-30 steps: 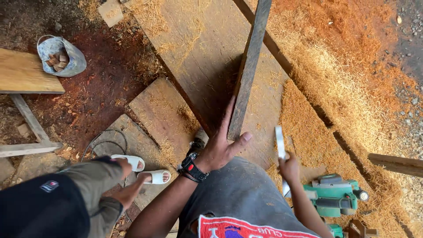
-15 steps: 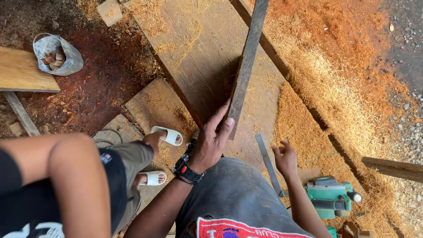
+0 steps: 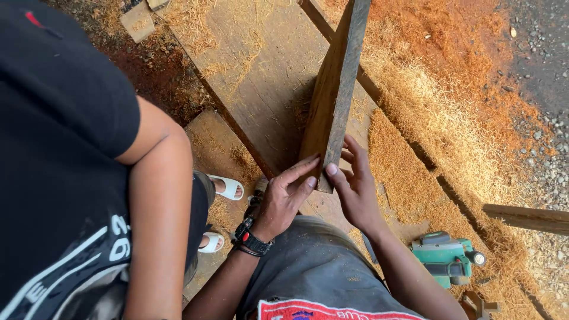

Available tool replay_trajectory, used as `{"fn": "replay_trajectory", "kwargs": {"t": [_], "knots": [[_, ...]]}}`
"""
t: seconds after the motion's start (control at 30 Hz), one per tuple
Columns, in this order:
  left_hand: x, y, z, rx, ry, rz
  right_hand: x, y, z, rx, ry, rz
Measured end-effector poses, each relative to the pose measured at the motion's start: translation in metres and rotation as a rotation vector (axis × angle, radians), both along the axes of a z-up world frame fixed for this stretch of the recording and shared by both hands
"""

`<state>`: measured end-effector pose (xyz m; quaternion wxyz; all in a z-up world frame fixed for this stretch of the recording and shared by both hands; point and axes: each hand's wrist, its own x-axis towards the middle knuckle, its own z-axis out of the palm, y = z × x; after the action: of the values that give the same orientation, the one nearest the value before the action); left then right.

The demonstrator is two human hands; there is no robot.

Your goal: The person uses a metal file to smooth the edges of a rectangular wooden plank on a workbench. They then use a green electric sander to smooth the surface of the wood, moving the tool back and forth across the plank.

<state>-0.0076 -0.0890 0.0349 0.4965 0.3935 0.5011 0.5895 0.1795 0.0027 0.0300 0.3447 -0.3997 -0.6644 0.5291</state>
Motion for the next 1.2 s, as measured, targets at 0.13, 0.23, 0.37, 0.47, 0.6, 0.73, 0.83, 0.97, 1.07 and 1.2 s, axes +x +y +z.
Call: {"fn": "replay_trajectory", "kwargs": {"t": [0.13, 0.23, 0.37, 0.47, 0.6, 0.73, 0.83, 0.97, 1.07, 1.2], "knots": [[0.006, 0.000, -0.019, 0.011, -0.029, -0.012, 0.005, 0.001, 0.002, -0.001, 0.005, -0.008], [0.010, 0.000, -0.023, 0.017, -0.048, -0.005, 0.006, 0.000, 0.008, -0.010, 0.017, -0.002], [0.015, 0.000, -0.028, 0.034, -0.060, 0.000, 0.012, 0.005, 0.002, -0.008, 0.022, 0.018], [0.018, -0.001, -0.032, 0.042, -0.054, 0.001, 0.014, 0.009, -0.002, 0.003, 0.015, 0.021], [0.020, 0.000, -0.031, 0.057, -0.046, 0.002, 0.016, 0.012, -0.006, 0.021, 0.017, 0.027], [0.021, 0.001, -0.034, 0.051, -0.035, -0.004, 0.017, 0.012, -0.007, 0.016, 0.028, 0.021], [0.020, 0.003, -0.034, 0.051, -0.038, -0.018, 0.016, 0.011, -0.004, 0.022, 0.024, 0.021], [0.020, 0.004, -0.034, 0.046, -0.034, -0.023, 0.016, 0.011, -0.002, 0.014, 0.027, 0.015], [0.019, 0.004, -0.034, 0.040, -0.033, -0.033, 0.018, 0.012, -0.003, 0.012, 0.035, 0.014], [0.019, 0.006, -0.033, 0.022, -0.032, -0.055, 0.020, 0.013, -0.003, 0.001, 0.041, 0.005]]}}
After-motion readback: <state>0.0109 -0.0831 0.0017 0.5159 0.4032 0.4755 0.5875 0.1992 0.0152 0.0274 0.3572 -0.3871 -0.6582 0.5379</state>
